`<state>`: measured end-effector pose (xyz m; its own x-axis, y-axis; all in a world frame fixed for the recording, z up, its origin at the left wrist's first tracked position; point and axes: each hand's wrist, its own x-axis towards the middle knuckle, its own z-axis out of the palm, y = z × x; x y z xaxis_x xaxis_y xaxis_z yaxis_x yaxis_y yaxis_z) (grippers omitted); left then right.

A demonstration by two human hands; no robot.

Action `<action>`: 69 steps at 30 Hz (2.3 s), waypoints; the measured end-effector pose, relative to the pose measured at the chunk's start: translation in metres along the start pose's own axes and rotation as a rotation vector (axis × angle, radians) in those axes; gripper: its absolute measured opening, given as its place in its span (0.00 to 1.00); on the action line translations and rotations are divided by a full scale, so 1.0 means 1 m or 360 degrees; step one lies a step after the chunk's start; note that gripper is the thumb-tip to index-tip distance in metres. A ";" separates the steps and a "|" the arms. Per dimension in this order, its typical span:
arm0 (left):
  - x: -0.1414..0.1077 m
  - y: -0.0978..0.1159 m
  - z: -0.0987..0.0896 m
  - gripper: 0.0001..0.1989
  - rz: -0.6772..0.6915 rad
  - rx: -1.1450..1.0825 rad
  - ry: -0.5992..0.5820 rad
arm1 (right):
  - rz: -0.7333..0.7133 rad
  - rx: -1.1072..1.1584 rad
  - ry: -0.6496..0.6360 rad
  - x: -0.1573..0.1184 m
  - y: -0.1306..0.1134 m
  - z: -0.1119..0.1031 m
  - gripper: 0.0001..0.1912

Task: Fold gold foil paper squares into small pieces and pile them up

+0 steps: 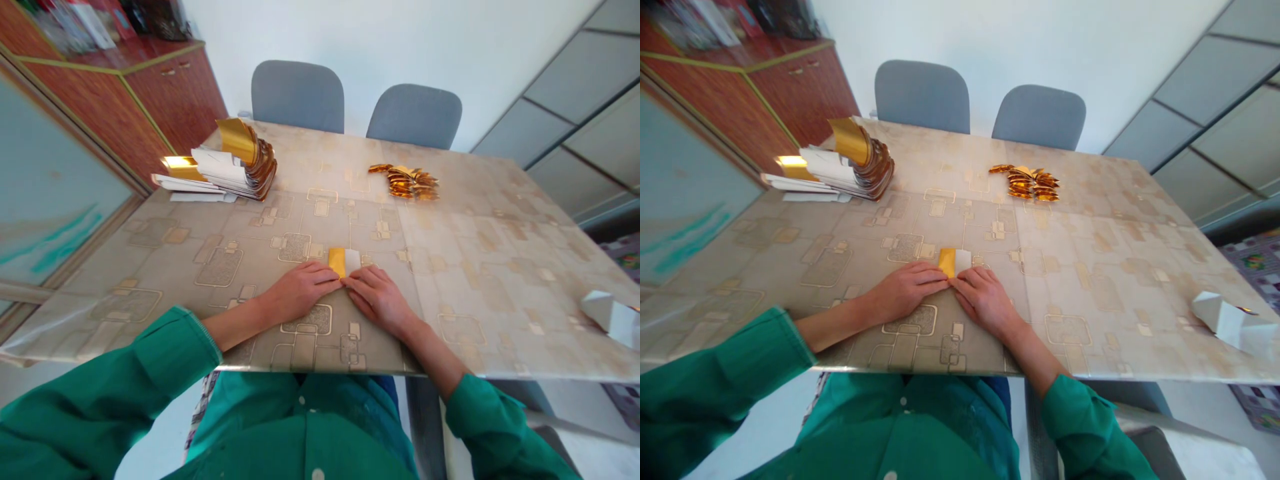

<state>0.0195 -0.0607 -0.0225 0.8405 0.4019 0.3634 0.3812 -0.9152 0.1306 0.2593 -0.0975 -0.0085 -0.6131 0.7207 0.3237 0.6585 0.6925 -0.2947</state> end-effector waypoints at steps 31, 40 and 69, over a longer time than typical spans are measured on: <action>0.022 -0.026 -0.010 0.09 0.0162 0.0345 -0.0079 | 0.0025 0.0335 -0.0094 0.027 0.019 -0.008 0.07; 0.022 -0.030 -0.008 0.12 0.0259 0.0236 0.0054 | -0.0068 0.0301 -0.0015 0.022 0.026 -0.006 0.08; 0.016 -0.024 -0.007 0.13 0.0159 0.0189 -0.0090 | -0.0011 0.0299 0.0030 0.015 0.028 -0.011 0.04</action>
<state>0.0209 -0.0326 -0.0131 0.8955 0.3133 0.3161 0.3349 -0.9421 -0.0149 0.2730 -0.0673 -0.0022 -0.6080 0.7162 0.3427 0.5600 0.6928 -0.4544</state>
